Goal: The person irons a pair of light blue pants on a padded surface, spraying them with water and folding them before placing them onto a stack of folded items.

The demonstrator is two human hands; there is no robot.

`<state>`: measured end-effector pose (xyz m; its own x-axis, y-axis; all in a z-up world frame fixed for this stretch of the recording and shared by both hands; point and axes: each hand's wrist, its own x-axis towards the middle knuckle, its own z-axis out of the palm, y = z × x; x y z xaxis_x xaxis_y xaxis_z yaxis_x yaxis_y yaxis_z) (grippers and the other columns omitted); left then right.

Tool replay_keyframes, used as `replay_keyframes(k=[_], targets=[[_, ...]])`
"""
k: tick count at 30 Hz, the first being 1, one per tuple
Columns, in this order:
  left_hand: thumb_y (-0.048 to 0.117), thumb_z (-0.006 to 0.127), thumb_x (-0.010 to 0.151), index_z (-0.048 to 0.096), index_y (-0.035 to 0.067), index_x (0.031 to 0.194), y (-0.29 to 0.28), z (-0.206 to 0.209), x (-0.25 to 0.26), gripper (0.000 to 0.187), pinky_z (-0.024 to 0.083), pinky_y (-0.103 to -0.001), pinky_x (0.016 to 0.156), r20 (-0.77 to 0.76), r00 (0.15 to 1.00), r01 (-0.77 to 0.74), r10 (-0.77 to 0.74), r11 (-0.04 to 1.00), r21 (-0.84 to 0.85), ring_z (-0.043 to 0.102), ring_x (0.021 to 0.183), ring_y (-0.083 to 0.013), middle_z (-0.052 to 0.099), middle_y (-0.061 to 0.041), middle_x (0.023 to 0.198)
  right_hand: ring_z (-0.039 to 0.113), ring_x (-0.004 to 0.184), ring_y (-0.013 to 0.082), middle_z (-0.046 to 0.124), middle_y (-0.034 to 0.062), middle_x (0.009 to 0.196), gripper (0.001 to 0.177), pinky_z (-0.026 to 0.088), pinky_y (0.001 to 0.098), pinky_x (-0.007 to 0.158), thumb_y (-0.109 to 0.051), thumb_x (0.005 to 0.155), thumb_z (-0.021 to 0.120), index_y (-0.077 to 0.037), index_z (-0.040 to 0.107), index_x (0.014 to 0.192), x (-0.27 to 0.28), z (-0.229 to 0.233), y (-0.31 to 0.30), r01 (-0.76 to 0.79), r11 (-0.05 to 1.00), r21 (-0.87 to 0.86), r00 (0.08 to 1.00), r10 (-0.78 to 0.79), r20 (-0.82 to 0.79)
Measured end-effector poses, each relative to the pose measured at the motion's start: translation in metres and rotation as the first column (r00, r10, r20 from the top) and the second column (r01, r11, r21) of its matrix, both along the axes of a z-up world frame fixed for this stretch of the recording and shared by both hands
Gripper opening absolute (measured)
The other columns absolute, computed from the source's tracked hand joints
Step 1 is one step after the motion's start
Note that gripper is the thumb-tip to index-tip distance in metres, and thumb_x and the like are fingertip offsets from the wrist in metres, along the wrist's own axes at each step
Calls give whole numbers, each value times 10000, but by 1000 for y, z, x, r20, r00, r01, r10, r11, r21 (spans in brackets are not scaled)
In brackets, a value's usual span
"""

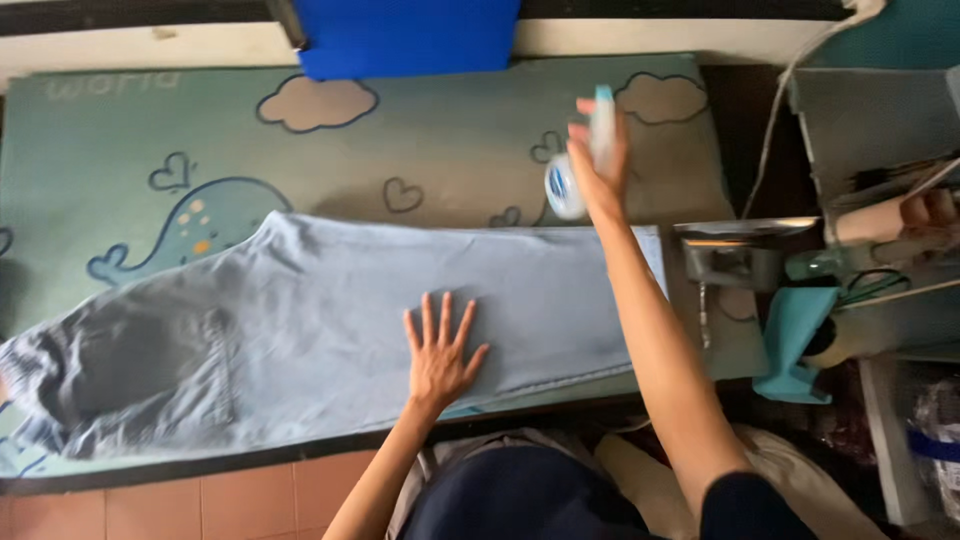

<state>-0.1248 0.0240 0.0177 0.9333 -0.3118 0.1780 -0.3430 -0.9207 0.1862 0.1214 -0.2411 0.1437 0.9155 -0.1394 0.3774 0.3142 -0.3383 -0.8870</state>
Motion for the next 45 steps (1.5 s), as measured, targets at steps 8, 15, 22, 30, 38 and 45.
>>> replay_keyframes(k=[8, 15, 22, 30, 38, 45], targets=[[670, 429, 955, 299, 285, 1622, -6, 5, 6, 781, 121, -672, 1217, -13, 1000, -21, 21, 1000, 18, 149, 1559, -455, 279, -147, 1673, 518, 1338, 269, 429, 71, 1534, 658, 468, 395, 1039, -138, 918, 708, -191, 393, 1494, 73, -72, -33, 90, 995, -39, 994, -87, 64], [743, 419, 932, 228, 428, 1631, -9, 1, 8, 790, 60, -672, 1219, -256, 963, -52, 84, 991, 127, 113, 1569, -396, 209, -65, 1704, 362, 1443, 546, 196, 310, 1649, 858, 307, 617, 1226, -111, 957, 813, -93, 273, 1624, -60, -62, -19, 216, 933, 287, 961, -151, -233], [748, 411, 931, 247, 419, 1633, -10, -5, 7, 792, 49, -669, 1229, -238, 968, -52, 78, 992, 116, 119, 1577, -397, 231, -75, 1703, 648, 965, 208, 419, 88, 1331, 671, 608, 374, 912, 167, 866, 710, -109, 437, 1413, -216, -139, -128, 740, 648, 177, 672, -706, -224], [697, 411, 964, 240, 367, 1643, -3, 2, 2, 774, 54, -702, 1209, -256, 967, 10, 10, 997, 78, 94, 1573, -453, 222, -132, 1706, 659, 1132, 303, 657, 212, 1180, 393, 484, 540, 974, -263, 1079, 743, 26, 608, 1308, -177, -115, -212, 646, 762, -49, 762, -640, 98], [645, 449, 978, 250, 295, 1645, 29, -11, -33, 779, 99, -605, 1243, -224, 967, 139, -125, 989, 46, 151, 1574, -372, 230, -147, 1693, 676, 773, 481, 654, 253, 713, 529, 531, 534, 704, -479, 972, 811, 13, 693, 819, -185, 8, -34, 485, 485, -727, 764, -640, 82], [622, 442, 993, 254, 230, 1636, 47, -18, -50, 777, 111, -611, 1247, -229, 941, 260, -247, 965, 29, 171, 1563, -370, 243, -187, 1672, 741, 876, 466, 729, 287, 849, 650, 571, 578, 737, -639, 959, 572, 3, 668, 923, -177, -13, 121, -204, 687, -698, 709, -387, -589]])
